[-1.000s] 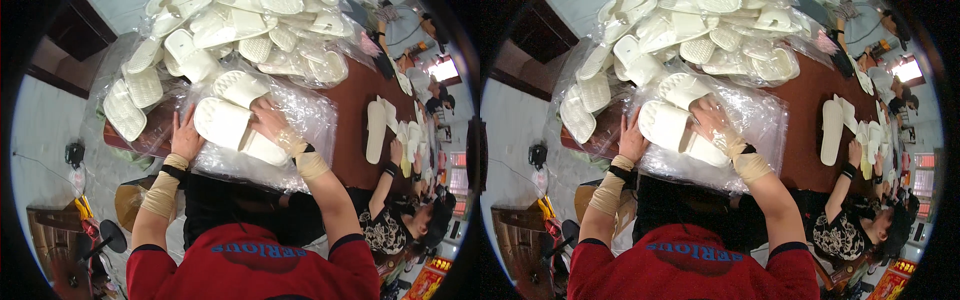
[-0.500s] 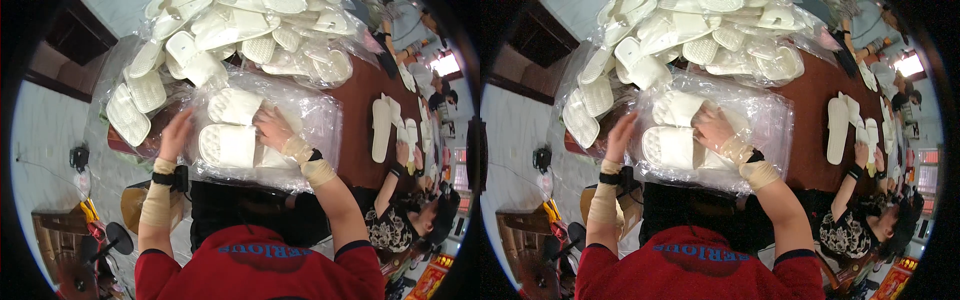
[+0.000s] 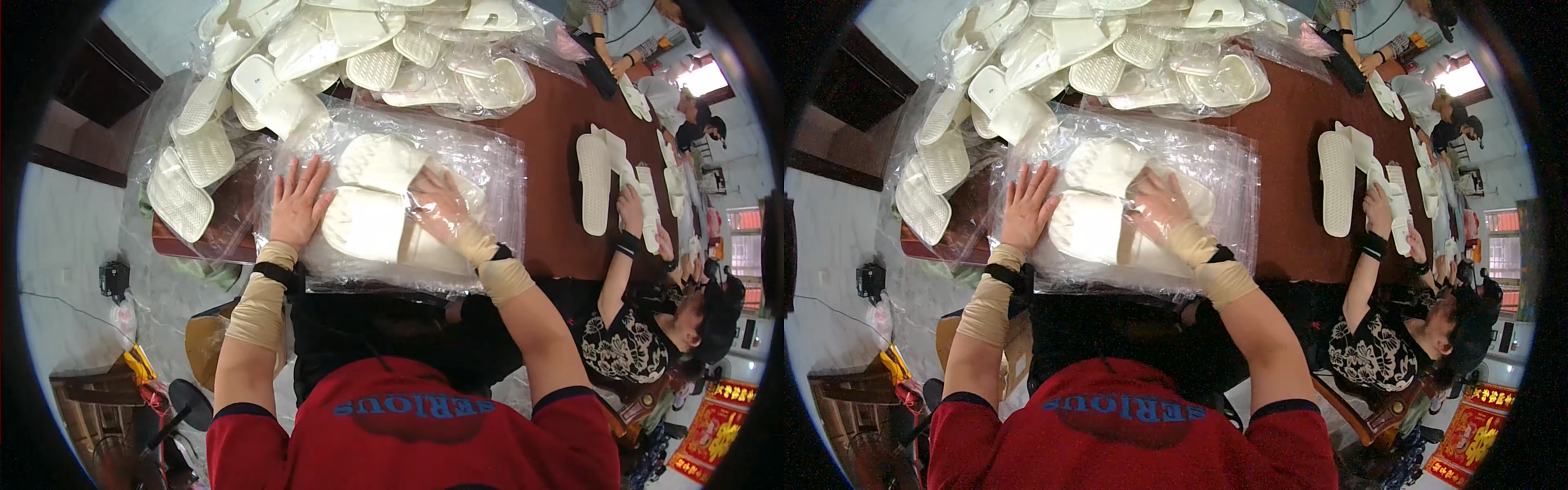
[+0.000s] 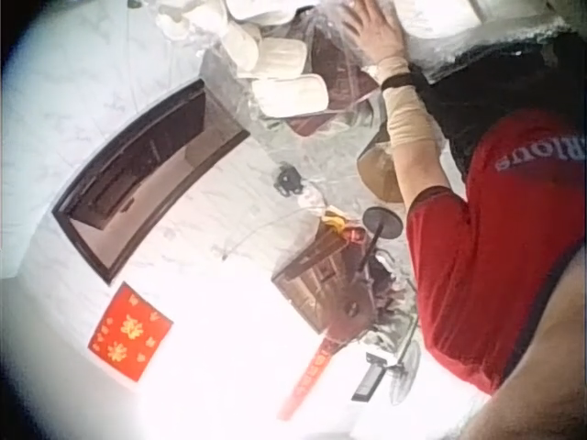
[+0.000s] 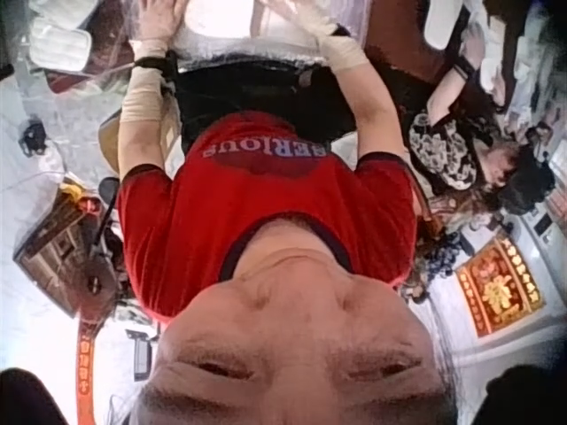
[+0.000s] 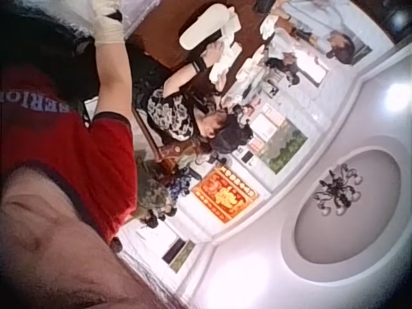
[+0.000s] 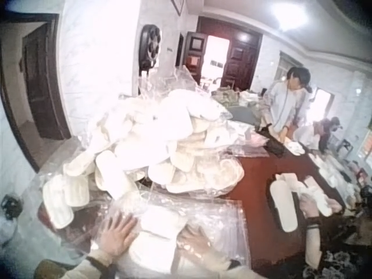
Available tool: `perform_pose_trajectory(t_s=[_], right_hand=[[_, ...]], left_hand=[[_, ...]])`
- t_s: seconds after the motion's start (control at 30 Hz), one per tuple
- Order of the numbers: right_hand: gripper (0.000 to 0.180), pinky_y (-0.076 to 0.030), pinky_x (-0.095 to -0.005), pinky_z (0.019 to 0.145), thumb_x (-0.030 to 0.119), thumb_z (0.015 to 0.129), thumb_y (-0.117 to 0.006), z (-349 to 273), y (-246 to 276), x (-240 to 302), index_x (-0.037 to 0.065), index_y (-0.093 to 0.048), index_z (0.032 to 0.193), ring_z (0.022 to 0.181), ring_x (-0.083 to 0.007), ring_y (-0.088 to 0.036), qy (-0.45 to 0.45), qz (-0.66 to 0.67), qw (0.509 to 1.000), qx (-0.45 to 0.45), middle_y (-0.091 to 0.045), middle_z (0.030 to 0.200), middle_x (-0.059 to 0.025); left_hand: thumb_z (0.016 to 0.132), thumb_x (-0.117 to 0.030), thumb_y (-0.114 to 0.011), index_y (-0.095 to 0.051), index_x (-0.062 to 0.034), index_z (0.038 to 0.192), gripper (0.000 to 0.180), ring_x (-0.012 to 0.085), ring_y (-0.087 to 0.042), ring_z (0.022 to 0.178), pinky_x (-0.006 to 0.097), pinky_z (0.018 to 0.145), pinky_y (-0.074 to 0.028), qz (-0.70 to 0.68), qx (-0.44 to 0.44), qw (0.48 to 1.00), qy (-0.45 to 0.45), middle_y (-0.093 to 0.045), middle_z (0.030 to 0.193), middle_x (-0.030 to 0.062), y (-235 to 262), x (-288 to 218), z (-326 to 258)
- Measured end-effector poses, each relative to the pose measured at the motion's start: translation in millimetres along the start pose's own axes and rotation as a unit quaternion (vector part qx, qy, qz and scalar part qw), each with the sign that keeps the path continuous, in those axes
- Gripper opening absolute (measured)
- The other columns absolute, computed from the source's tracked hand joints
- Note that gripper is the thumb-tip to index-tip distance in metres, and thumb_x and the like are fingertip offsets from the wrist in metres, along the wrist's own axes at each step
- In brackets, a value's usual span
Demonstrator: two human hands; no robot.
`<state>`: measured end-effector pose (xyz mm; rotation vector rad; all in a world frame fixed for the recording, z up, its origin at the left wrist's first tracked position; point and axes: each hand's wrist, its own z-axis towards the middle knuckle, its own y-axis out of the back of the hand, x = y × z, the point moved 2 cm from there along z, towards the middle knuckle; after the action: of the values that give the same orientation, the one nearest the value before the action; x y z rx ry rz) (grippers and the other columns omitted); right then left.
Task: Sort and pack white indoor slippers into clear plastic bags.
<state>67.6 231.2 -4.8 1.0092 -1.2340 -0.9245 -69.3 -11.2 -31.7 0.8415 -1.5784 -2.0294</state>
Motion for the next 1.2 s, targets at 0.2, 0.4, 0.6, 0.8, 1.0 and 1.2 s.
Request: perform_pose_trajectory(t_s=[0.2,0.4,0.6,0.8,1.0,1.2], right_hand=[[0.033,-0.024,-0.0587,0.108,0.023,0.082,-0.061,-27,17,-25,0.011,-0.060,0.113,0.135,-0.0310,-0.031,-0.045,0.002,0.999,0.021,-0.051,0.126,-0.0109],[0.038,-0.025,-0.0569,0.109,0.024,0.085,-0.056,-83,28,-69,0.010,-0.058,0.121,0.136,-0.0283,-0.030,-0.188,-0.031,0.981,0.027,-0.044,0.139,-0.0089],[0.038,-0.035,-0.0449,0.106,0.024,0.085,-0.055,-140,53,-130,0.011,-0.057,0.121,0.130,-0.0336,-0.038,-0.209,0.032,0.977,-0.031,-0.047,0.137,-0.0111],[0.033,-0.045,-0.0469,0.083,0.032,0.085,-0.058,-200,82,-186,0.005,-0.058,0.103,0.098,-0.0404,-0.057,-0.436,-0.016,0.886,-0.159,-0.061,0.103,-0.0208],[0.039,-0.042,-0.0471,0.086,0.032,0.086,-0.059,-191,161,-241,0.001,-0.052,0.107,0.104,-0.0417,-0.054,-0.437,-0.031,0.775,-0.456,-0.059,0.108,-0.0216],[0.030,-0.039,-0.0410,0.098,0.013,0.083,-0.064,-83,133,-58,0.004,-0.060,0.111,0.114,-0.0344,-0.051,-0.186,0.032,0.873,-0.449,-0.058,0.116,-0.0174]], left_hand=[[0.095,-0.045,-0.044,-0.034,-0.0266,0.145,0.054,0.0275,-0.018,0.143,0.051,0.113,-0.017,0.030,-0.008,1.000,0.003,-0.026,0.154,-0.0022,-3,2,-4],[0.094,-0.045,-0.045,-0.034,-0.0283,0.145,0.055,0.0277,-0.017,0.143,0.051,0.113,-0.016,0.037,-0.009,0.999,0.001,-0.025,0.154,-0.0021,-4,-1,-3],[0.094,-0.044,-0.046,-0.035,-0.0271,0.145,0.054,0.0281,-0.017,0.143,0.051,0.113,-0.014,0.006,-0.012,1.000,0.008,-0.027,0.153,-0.0011,-4,-4,-3],[0.095,-0.036,-0.046,-0.033,-0.0181,0.145,0.055,0.0295,-0.016,0.143,0.053,0.114,-0.013,-0.016,-0.013,1.000,0.014,-0.027,0.153,0.0014,-2,7,-8],[0.095,-0.026,-0.047,-0.032,-0.0134,0.145,0.054,0.0294,-0.017,0.143,0.052,0.114,-0.014,-0.072,-0.020,0.997,-0.001,-0.028,0.152,0.0060,-3,-4,8],[0.093,-0.024,-0.050,-0.033,-0.0118,0.145,0.056,0.0286,-0.019,0.143,0.052,0.113,-0.015,-0.057,-0.018,0.998,0.036,-0.030,0.151,0.0082,-6,15,-14]])
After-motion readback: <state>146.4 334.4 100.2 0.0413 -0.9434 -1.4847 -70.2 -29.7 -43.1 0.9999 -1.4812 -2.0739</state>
